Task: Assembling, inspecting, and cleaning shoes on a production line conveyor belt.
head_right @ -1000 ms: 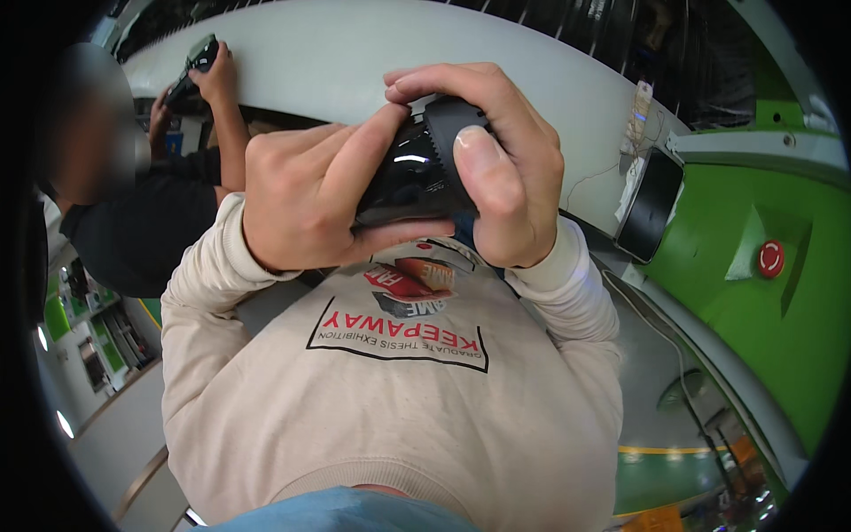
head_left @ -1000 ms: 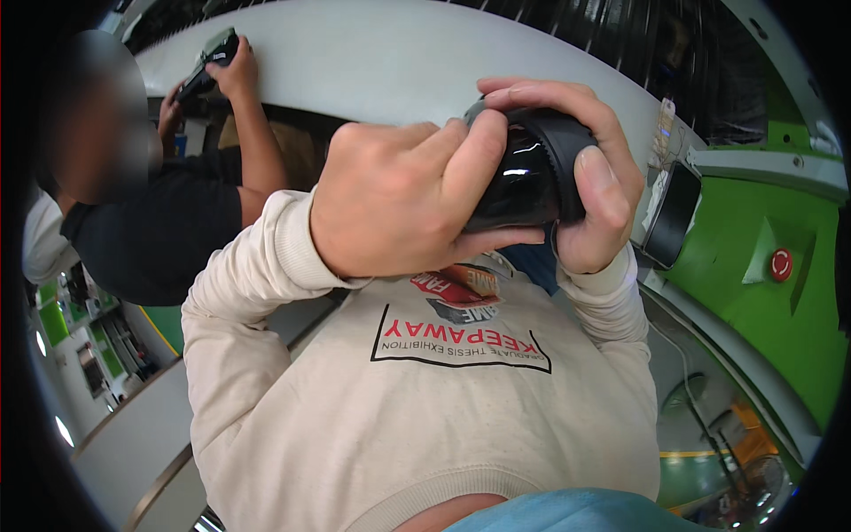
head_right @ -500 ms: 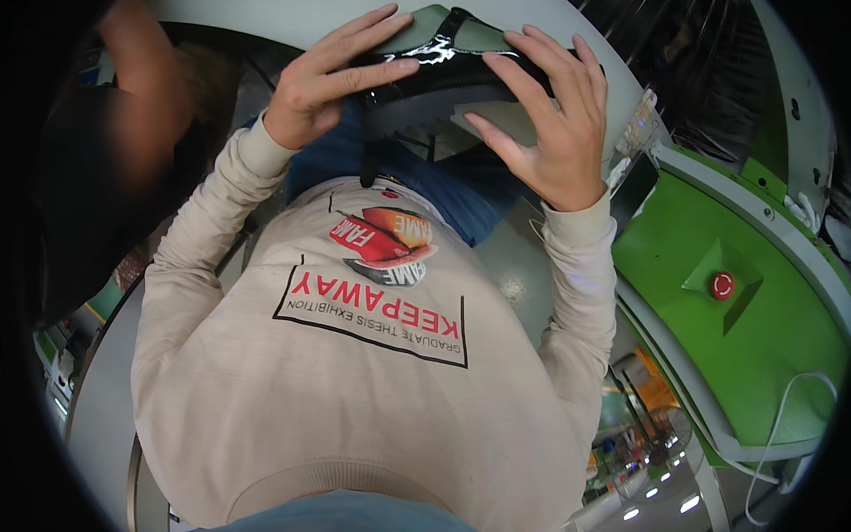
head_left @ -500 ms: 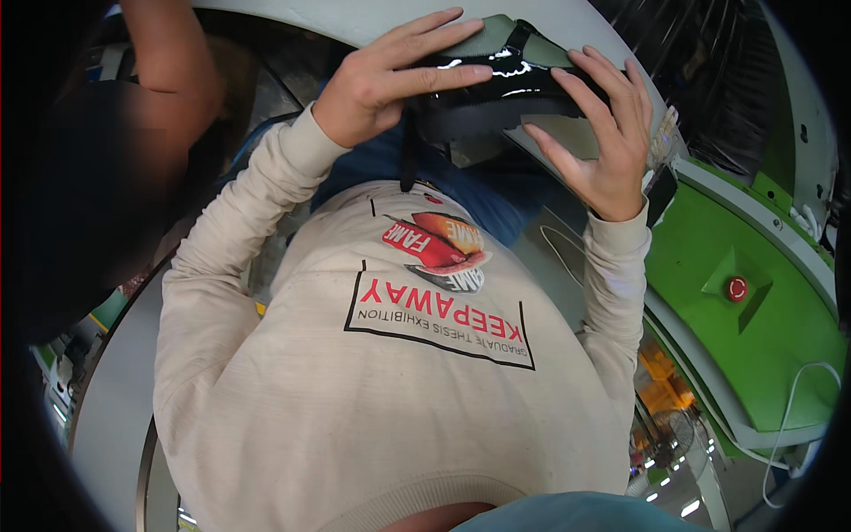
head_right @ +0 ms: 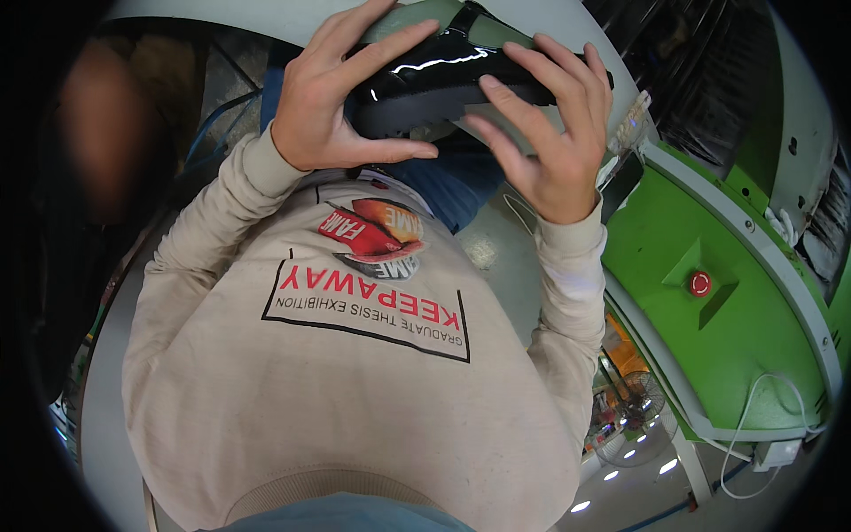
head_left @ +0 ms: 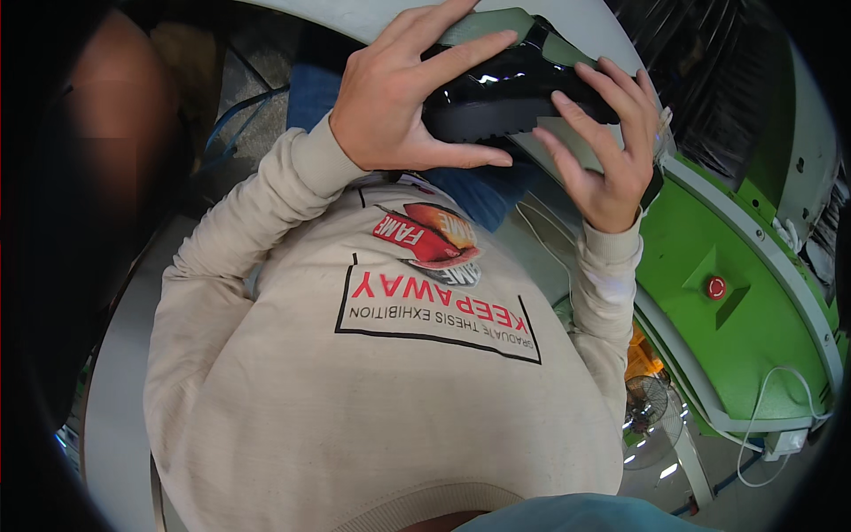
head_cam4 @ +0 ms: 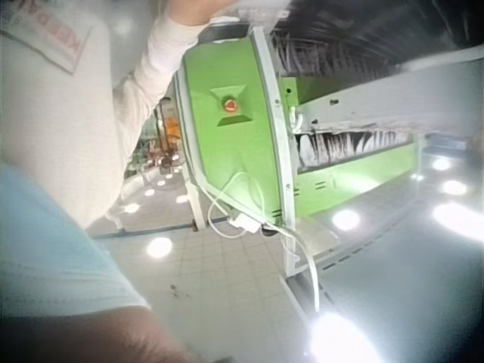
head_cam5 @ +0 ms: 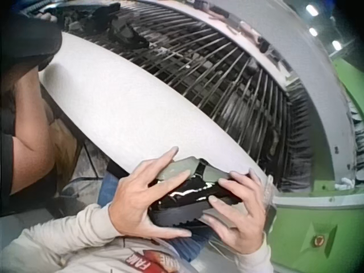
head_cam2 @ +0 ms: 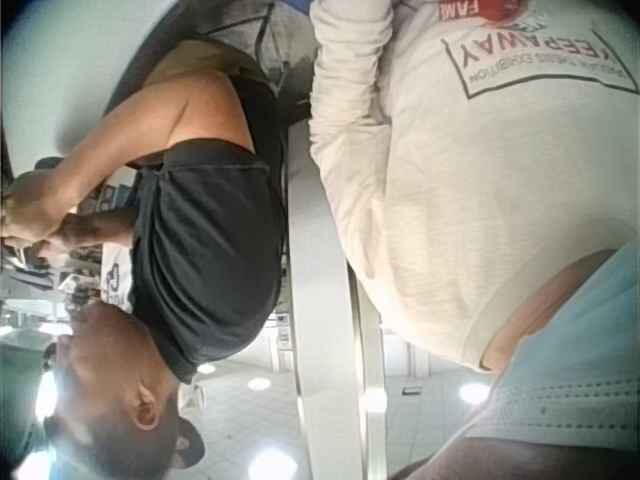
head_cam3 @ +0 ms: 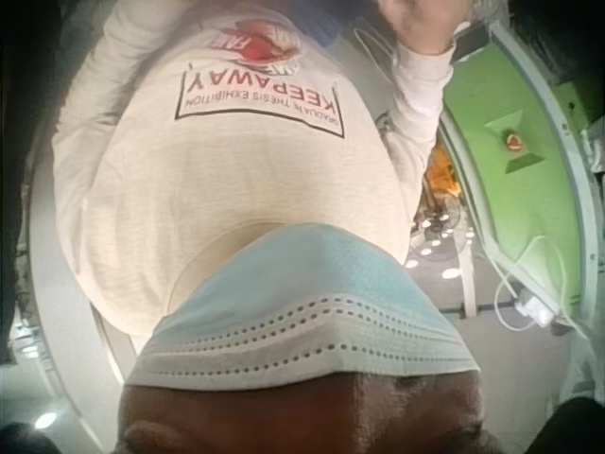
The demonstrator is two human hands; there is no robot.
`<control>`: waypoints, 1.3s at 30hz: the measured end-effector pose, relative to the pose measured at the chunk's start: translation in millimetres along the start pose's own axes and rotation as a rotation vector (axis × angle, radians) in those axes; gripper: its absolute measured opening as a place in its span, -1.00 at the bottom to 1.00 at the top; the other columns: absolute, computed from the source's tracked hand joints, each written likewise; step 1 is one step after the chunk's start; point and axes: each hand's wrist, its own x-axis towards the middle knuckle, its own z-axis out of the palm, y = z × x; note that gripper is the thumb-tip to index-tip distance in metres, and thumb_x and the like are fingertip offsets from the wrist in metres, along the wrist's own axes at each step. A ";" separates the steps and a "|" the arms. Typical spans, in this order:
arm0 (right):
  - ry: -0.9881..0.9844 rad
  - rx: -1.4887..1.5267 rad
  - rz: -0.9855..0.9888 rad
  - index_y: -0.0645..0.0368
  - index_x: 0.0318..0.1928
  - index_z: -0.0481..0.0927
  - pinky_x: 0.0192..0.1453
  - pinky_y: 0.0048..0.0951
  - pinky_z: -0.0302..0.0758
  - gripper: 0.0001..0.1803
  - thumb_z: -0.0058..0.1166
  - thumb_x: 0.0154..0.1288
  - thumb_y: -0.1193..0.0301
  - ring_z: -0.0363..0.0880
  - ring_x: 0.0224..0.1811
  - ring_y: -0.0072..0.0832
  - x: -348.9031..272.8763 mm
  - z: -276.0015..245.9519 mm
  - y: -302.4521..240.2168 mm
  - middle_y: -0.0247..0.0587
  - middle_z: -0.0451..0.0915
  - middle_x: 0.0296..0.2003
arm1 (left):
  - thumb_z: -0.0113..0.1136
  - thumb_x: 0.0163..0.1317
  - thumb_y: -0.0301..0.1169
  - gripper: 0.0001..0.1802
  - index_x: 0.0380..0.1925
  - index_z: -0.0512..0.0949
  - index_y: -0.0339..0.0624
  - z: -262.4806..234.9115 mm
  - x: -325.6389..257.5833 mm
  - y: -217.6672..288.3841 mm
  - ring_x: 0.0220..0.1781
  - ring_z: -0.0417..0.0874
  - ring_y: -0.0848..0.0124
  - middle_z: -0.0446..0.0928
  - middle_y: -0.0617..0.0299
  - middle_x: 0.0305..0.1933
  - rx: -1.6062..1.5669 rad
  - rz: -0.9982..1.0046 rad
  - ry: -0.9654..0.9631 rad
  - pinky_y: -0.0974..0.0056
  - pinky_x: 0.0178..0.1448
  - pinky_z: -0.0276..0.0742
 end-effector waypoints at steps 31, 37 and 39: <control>0.120 0.203 0.251 0.12 0.08 0.81 0.47 -0.07 0.53 -0.37 0.72 -0.10 0.47 0.68 0.30 -0.05 -0.6 -5.2 13.4 -0.11 0.72 0.24 | 0.72 0.04 -0.14 -0.14 0.34 0.67 -0.28 17.1 22.8 -53.2 0.35 0.69 -0.24 0.64 -0.23 0.42 -0.347 0.291 0.010 -0.12 0.54 0.53; 0.297 0.159 0.183 0.12 0.04 0.83 0.41 -0.11 0.52 -0.44 0.71 -0.08 0.46 0.69 0.30 -0.07 -21.3 9.3 17.9 -0.15 0.78 0.21 | 0.74 -0.03 -0.01 0.11 0.46 0.44 -0.35 -18.2 104.8 2.5 0.53 0.47 -0.29 0.44 -0.41 0.47 -0.184 -0.349 -0.618 -0.10 0.57 0.48; 0.324 0.145 0.182 0.12 0.02 0.83 0.38 -0.14 0.52 -0.46 0.71 -0.06 0.45 0.70 0.29 -0.08 -25.3 11.1 17.7 -0.17 0.78 0.20 | 0.73 -0.05 0.08 0.17 0.44 0.43 -0.42 1.8 129.8 7.2 0.45 0.51 -0.31 0.47 -0.40 0.42 0.077 -0.267 -0.856 -0.14 0.54 0.48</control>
